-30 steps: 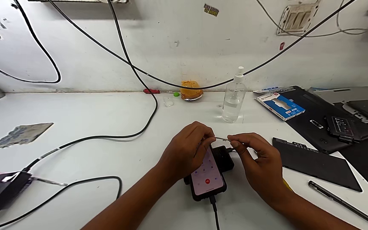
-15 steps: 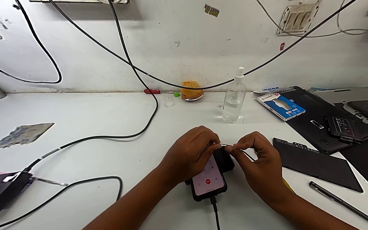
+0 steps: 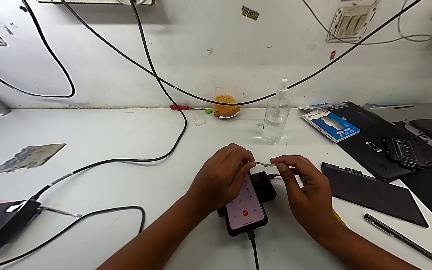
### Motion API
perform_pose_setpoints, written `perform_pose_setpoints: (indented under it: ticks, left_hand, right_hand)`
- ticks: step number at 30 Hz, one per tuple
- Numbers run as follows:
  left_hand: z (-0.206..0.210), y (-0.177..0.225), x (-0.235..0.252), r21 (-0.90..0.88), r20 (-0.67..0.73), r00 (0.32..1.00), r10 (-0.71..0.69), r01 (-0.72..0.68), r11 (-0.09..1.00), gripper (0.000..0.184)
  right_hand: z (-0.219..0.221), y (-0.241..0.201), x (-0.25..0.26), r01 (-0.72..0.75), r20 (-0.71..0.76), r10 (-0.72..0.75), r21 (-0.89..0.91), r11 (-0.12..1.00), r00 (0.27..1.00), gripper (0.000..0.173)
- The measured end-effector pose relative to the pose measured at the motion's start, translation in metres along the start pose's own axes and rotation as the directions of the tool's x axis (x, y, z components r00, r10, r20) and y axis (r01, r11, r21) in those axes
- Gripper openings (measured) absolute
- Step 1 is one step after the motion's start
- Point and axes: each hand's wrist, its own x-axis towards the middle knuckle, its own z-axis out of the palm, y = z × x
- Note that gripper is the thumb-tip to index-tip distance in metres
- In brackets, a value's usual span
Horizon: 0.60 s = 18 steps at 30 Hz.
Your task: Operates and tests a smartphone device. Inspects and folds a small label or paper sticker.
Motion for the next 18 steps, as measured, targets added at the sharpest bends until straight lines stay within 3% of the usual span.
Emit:
perform_pose_setpoints:
  ticks: [11, 18]
  left_hand:
    - [0.0006, 0.0001, -0.0005, -0.011, 0.008, 1.0, 0.002, -0.002, 1.0, 0.015]
    - [0.0001, 0.0016, -0.0008, -0.063, 0.036, 0.998, 0.058, -0.056, 0.996, 0.015]
  right_hand:
    - [-0.0014, -0.0017, -0.0002, 0.026, -0.043, -0.024, 0.05, 0.998, 0.999, 0.009]
    - [-0.0014, -0.0007, -0.0008, -0.001, -0.046, 0.002, 0.032, 0.999, 0.999, 0.012]
